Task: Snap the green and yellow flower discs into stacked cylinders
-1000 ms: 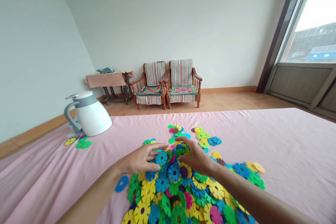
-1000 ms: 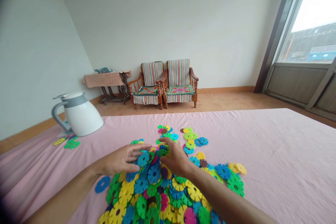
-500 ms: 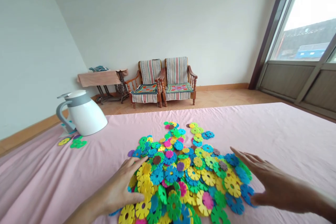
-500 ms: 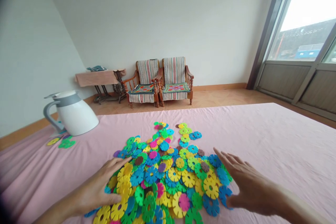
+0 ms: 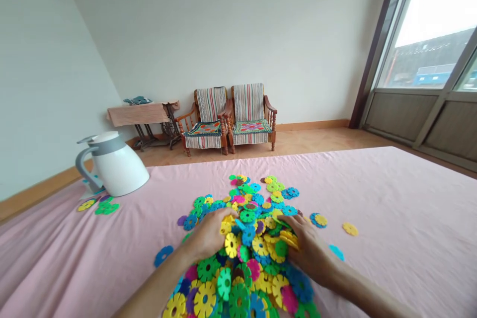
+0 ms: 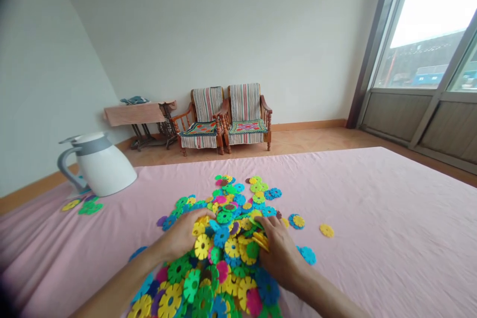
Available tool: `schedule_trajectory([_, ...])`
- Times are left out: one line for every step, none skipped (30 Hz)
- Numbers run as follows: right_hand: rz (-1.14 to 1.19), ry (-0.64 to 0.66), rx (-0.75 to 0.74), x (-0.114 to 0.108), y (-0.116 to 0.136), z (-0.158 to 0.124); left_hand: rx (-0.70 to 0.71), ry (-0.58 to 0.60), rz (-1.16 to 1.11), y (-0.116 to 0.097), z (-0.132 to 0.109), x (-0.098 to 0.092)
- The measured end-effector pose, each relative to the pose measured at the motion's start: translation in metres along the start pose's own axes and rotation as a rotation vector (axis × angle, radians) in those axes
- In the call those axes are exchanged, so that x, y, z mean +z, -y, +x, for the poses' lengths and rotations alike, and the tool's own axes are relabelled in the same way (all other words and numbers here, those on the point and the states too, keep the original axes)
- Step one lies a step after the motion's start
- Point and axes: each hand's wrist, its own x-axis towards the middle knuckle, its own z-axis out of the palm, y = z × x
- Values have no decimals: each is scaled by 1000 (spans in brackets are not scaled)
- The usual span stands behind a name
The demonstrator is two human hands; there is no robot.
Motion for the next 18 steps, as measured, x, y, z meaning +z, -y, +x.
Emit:
schedule_trajectory([46, -6, -6, 3, 7, 8, 1, -1, -24, -4, 4, -1])
schedule_trajectory([96, -6, -13, 6, 14, 15, 3, -1, -55, -8, 7, -2])
schedule_trajectory([143, -4, -18, 7, 20, 23, 6, -5, -90, -13, 10, -4])
schedule_trajectory([185, -1, -26, 8, 27, 30, 9, -12, -129, -18, 12, -6])
schedule_trajectory([220, 4, -34, 8, 32, 36, 14, -17, -170, -23, 14, -8])
schedule_trajectory([247, 8, -42, 8, 36, 42, 16, -16, -215, -28, 15, -9])
schedule_trajectory([268, 9, -49, 7, 39, 47, 12, -10, -265, -31, 17, -11])
schedule_trajectory([283, 7, -53, 7, 40, 52, 6, 7, -316, -34, 18, -13])
schedule_trajectory([296, 1, -52, 6, 39, 56, 1, 29, -367, -35, 20, -15])
schedule_trajectory([310, -4, -46, 4, 36, 60, 2, 49, -411, -35, 23, -16])
schedule_trajectory([324, -8, -37, 3, 32, 64, 11, 58, -442, -32, 28, -17])
schedule_trajectory([334, -12, -28, 1, 25, 69, 27, 57, -457, -27, 33, -18])
schedule_trajectory([333, -14, -20, -1, 16, 74, 47, 50, -454, -21, 41, -19])
schedule_trajectory([306, -18, -9, -4, 7, 80, 61, 34, -432, -12, 49, -19])
schedule_trajectory([254, -27, 3, -6, -4, 87, 61, 22, -389, -3, 59, -19])
schedule_trajectory([180, -36, 17, -7, -15, 95, 52, 11, -330, 8, 71, -17])
schedule_trajectory([88, -52, 43, -8, -26, 103, 31, -4, -251, 19, 83, -15])
schedule_trajectory([28, -65, 69, -9, -36, 111, -6, -13, -154, 29, 95, -11])
